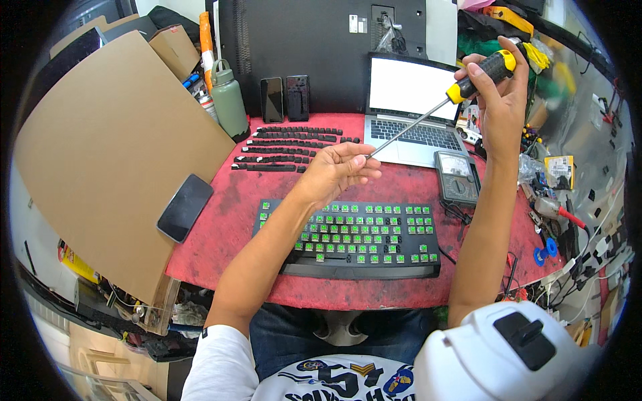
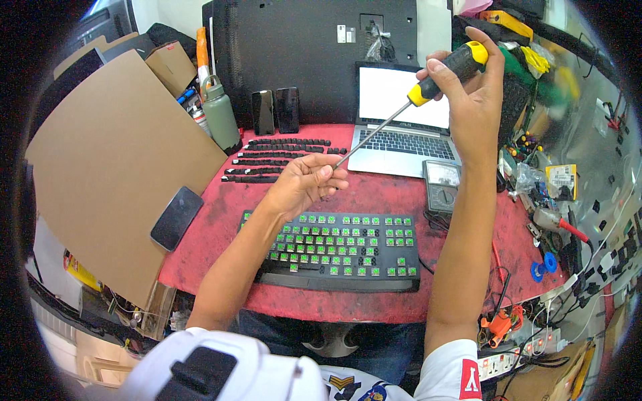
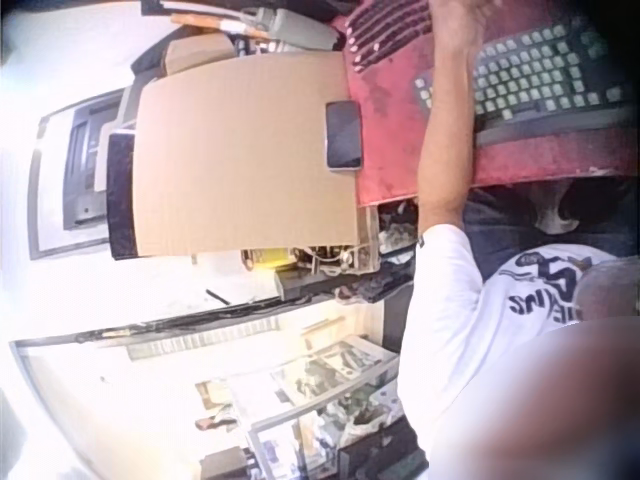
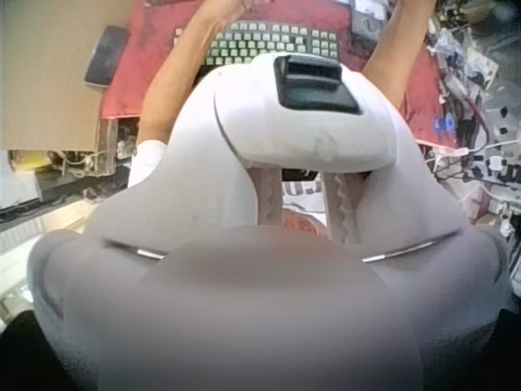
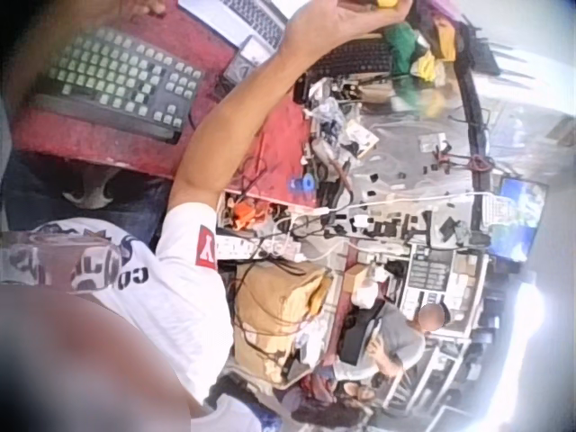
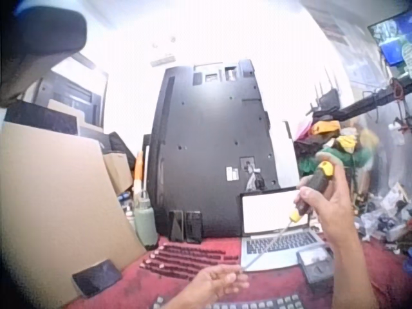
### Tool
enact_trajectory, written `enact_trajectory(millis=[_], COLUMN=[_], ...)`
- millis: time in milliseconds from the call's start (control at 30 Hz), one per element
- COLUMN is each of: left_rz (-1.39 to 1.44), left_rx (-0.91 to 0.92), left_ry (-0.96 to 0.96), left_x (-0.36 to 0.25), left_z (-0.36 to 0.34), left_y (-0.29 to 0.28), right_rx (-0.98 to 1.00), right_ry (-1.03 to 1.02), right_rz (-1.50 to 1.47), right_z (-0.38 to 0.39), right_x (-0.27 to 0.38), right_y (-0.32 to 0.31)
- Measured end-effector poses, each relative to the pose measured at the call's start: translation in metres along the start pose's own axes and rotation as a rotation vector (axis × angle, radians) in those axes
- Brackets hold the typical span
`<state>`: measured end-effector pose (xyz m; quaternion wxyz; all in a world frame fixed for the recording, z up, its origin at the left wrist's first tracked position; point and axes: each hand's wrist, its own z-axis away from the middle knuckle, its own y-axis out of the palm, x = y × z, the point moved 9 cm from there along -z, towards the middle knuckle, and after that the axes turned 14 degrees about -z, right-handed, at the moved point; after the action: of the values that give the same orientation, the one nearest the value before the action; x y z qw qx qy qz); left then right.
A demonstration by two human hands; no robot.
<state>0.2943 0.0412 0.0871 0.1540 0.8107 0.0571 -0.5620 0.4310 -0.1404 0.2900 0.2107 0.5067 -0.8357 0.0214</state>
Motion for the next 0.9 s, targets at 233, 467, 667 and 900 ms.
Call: enact_trajectory(millis=[233, 467, 667, 900], left_rz=[-0.110, -0.778, -0.858, -1.101], left_rx=[0.007, -0.025, -0.131, -0.153], left_ry=[0.004, -0.007, 0.032, 0.063], left_x=[-0.011, -0.005, 0.012, 0.012], left_z=[0.004, 0.011, 0.009, 0.009], left_y=[0.009, 0.037, 0.036, 0.040], right_rx=[0.031, 0.095, 0.208, 0.274], right_ry=[-0.010, 0.216, 0.311, 0.312], right_rz=[0.001, -0.013, 0.074, 0.259], right_z=[0.001, 0.011, 0.018, 0.024], right_x=[0.005, -0.010, -0.022, -0.029], right_y=[0.004, 0.016, 0.038, 0.051])
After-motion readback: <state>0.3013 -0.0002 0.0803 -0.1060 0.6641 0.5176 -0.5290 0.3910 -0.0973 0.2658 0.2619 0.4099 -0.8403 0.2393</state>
